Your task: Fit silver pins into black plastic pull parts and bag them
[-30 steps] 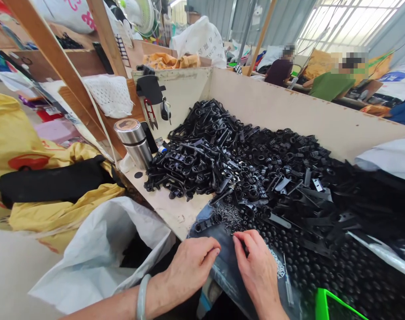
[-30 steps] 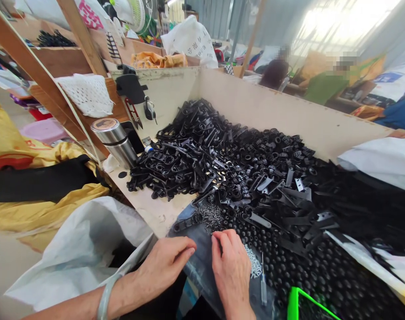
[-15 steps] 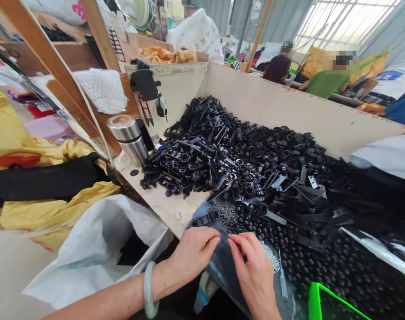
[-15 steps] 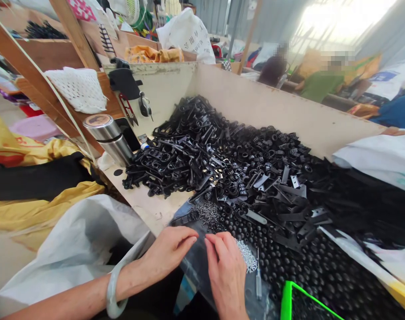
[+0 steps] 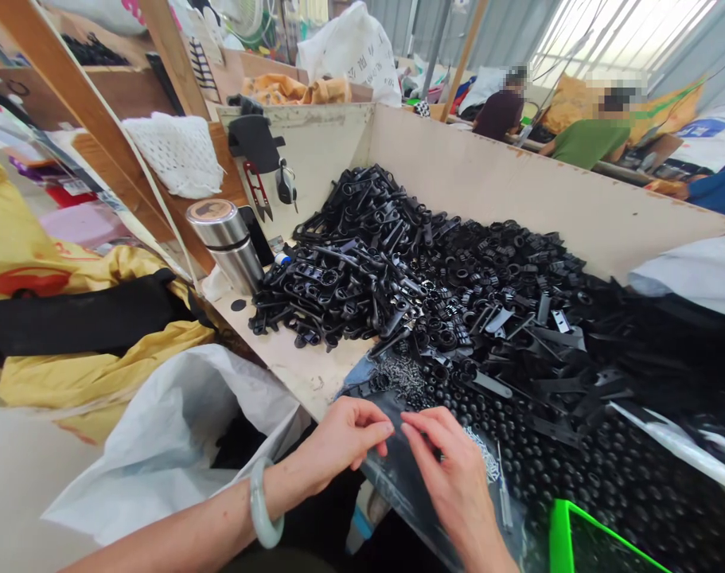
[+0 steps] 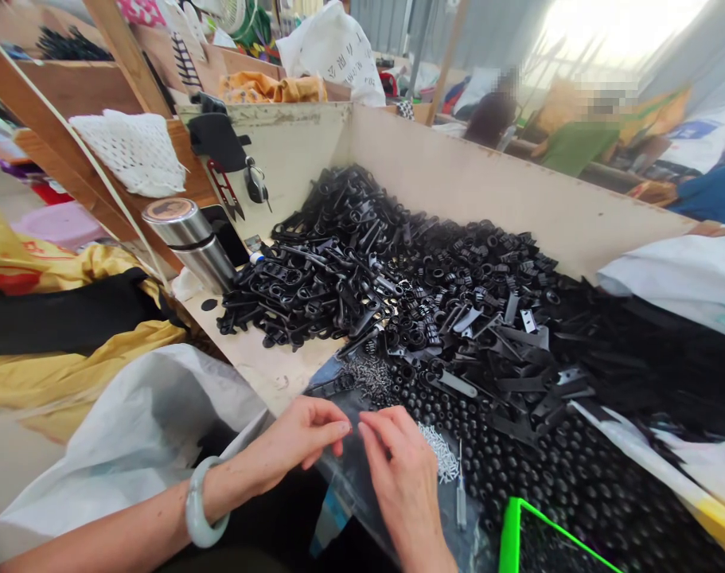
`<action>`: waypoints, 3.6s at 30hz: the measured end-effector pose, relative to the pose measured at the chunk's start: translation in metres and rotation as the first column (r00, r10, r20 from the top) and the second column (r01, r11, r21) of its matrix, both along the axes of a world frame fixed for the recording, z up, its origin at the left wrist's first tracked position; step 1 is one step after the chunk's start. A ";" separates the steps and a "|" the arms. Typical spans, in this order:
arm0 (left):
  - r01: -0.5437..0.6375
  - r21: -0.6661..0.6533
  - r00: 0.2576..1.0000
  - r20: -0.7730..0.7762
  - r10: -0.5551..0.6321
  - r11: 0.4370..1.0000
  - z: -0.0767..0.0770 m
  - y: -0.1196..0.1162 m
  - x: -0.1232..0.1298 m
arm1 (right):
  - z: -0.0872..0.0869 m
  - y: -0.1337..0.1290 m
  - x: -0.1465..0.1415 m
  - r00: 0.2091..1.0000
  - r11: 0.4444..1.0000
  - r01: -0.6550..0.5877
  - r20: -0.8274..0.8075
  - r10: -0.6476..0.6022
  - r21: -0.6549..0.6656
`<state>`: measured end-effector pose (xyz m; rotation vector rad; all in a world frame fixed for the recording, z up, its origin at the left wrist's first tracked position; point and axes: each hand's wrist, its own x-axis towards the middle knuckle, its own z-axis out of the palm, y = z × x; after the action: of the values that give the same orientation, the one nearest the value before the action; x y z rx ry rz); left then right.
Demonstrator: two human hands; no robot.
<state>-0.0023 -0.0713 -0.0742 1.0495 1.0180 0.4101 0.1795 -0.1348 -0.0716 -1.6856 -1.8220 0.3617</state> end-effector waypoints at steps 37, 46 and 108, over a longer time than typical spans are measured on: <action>0.028 -0.214 0.968 0.250 0.027 0.976 0.020 -0.029 0.002 | 0.017 -0.047 -0.009 0.994 0.984 0.021 -0.112 -0.001 0.178; 0.079 -0.118 0.971 0.233 -0.050 0.990 0.023 -0.034 0.004 | -0.008 -0.057 -0.020 0.699 0.953 0.299 -0.670 -0.251 -0.045; -0.170 -0.280 0.980 0.056 0.192 0.945 0.021 -0.044 0.014 | -0.007 -0.048 -0.030 0.983 0.940 0.184 -0.044 -0.179 0.288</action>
<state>0.0119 -0.1154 -0.0530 0.6876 1.0668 0.4441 0.1493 -0.1825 -0.0789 -1.6195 -1.6005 0.0259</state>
